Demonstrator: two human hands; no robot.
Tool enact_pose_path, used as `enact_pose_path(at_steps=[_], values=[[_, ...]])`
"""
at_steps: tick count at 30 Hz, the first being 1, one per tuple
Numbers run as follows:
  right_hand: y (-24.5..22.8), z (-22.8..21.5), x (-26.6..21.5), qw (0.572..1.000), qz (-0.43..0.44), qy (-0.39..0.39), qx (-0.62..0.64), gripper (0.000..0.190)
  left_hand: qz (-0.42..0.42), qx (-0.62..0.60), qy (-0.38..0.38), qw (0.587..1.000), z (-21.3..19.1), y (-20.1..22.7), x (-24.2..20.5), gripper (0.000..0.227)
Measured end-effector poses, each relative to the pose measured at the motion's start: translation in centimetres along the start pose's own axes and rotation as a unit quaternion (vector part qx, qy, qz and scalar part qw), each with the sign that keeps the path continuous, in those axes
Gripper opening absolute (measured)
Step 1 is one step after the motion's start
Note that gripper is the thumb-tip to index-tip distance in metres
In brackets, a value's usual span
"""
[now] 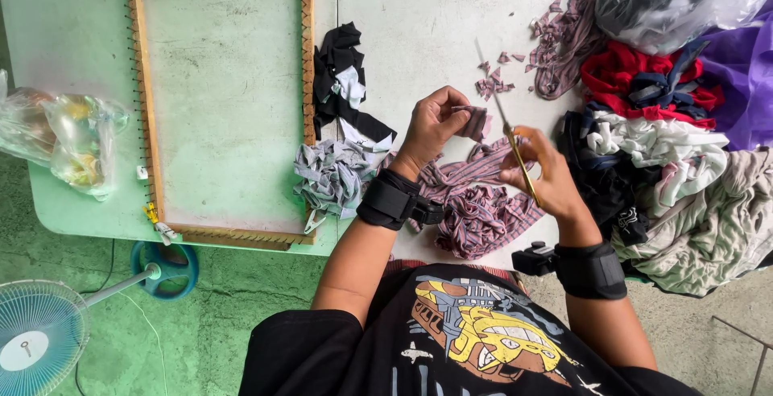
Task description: The person cuts fabric into long strips with scissors, then aligns the cut fabric pieces by hand. The person also pulls threads from the fabric by hand.
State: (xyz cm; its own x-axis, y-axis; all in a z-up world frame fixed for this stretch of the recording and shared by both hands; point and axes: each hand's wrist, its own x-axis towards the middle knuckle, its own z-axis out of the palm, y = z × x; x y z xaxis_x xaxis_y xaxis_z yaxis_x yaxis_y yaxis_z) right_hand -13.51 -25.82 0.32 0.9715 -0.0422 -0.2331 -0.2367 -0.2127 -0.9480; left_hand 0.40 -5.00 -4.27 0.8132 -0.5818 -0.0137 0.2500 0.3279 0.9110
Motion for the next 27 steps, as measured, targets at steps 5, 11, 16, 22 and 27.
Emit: enact_pose_path(at_steps=[5, 11, 16, 22, 27], values=[[2.0, -0.3, -0.5, 0.998, -0.026, -0.023, -0.061, 0.079, -0.035, 0.016, 0.004, 0.999, 0.6, 0.7, 0.9, 0.011], [1.4, 0.0, -0.5, 0.999, 0.011, -0.010, -0.035, 0.077, -0.047, 0.071, 0.015, 0.996, 0.4, -1.4, 1.5, 0.008], [1.4, 0.3, -0.2, 0.999, 0.034, 0.009, -0.026, 0.070, -0.052, 0.095, 0.025, 0.994, 0.4, -1.8, 1.9, 0.005], [1.9, 0.5, 0.0, 0.998, 0.016, 0.034, -0.045, 0.064, -0.057, 0.052, 0.041, 0.996, 0.2, -2.4, 2.3, 0.007], [3.0, 0.7, 0.2, 0.994, 0.024, 0.054, -0.091, 0.064, -0.061, 0.107, 0.061, 0.990, -0.1, -2.8, 2.0, 0.009]])
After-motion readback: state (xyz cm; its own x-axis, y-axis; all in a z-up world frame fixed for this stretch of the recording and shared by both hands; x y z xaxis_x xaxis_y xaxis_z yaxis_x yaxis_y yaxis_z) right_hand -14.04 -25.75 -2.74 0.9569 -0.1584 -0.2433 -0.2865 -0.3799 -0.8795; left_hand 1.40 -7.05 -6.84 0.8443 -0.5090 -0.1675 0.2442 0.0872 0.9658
